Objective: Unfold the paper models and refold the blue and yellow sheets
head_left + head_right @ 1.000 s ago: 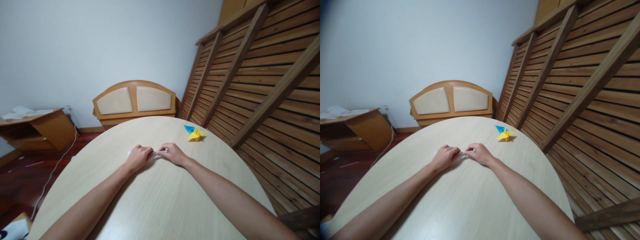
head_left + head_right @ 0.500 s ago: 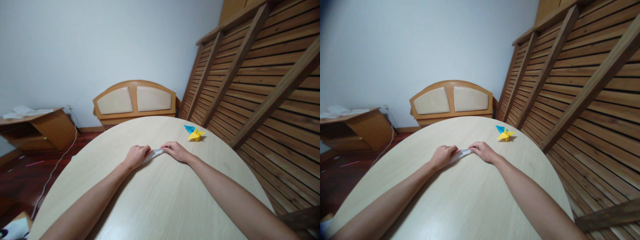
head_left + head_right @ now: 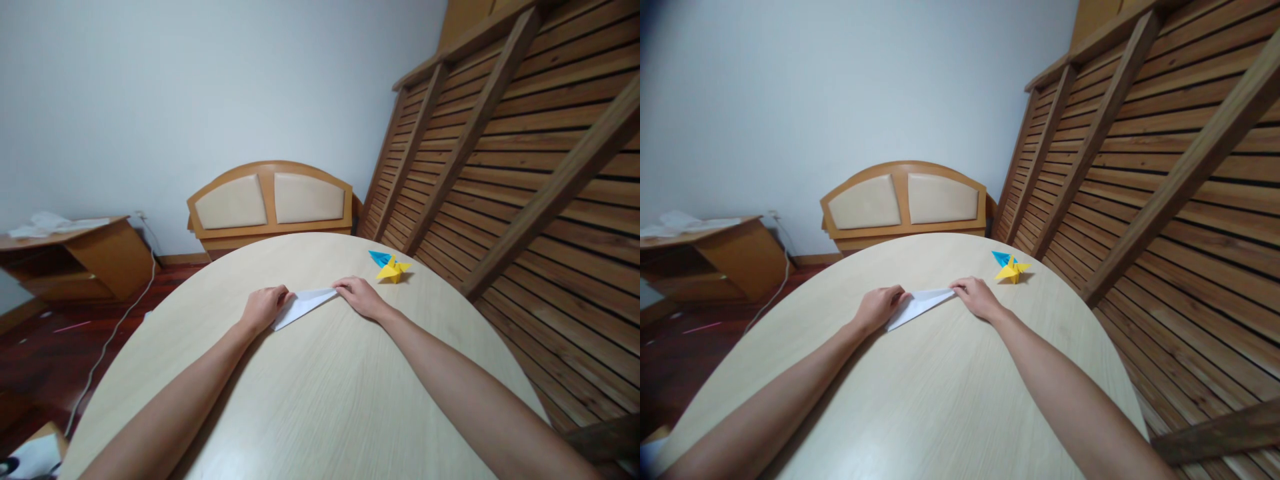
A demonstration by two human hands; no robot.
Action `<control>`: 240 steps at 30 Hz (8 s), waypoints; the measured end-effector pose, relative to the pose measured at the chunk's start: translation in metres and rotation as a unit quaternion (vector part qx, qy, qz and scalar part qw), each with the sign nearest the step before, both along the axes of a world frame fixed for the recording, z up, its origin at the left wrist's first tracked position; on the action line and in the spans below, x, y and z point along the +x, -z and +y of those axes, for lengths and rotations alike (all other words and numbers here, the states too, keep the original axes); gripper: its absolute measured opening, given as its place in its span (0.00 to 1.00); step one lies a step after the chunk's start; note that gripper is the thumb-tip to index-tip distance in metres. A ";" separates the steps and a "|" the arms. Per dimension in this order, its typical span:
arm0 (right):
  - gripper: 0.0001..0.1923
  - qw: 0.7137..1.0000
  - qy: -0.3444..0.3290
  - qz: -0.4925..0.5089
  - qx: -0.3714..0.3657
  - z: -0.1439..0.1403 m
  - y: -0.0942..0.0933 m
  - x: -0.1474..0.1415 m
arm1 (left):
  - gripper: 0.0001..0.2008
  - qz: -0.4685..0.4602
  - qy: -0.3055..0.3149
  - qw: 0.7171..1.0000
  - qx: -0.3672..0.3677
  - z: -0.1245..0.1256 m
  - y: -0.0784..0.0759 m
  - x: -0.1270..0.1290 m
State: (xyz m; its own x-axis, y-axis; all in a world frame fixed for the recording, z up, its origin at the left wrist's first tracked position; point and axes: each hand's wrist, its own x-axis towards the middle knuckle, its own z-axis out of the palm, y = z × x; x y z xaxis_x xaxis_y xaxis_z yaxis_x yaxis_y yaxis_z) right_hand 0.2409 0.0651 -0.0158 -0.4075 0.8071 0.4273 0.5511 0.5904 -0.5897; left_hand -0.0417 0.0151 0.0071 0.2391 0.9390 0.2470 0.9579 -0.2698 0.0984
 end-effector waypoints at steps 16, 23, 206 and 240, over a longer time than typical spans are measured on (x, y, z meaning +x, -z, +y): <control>0.13 0.997 -0.042 0.033 -0.053 -0.008 0.005 -0.015 | 0.21 -0.026 0.297 0.953 0.050 -0.008 0.018 0.025; 0.12 0.997 -0.034 0.028 -0.066 -0.005 0.003 -0.008 | 0.20 -0.086 0.271 0.958 -0.018 -0.005 0.020 0.021; 0.07 0.974 -0.095 -0.156 0.134 -0.028 -0.018 -0.019 | 0.19 0.136 0.201 0.967 0.084 -0.015 -0.006 0.024; 0.07 0.975 -0.108 -0.112 0.156 -0.035 -0.020 -0.021 | 0.09 0.025 0.207 0.967 0.144 -0.010 0.006 0.029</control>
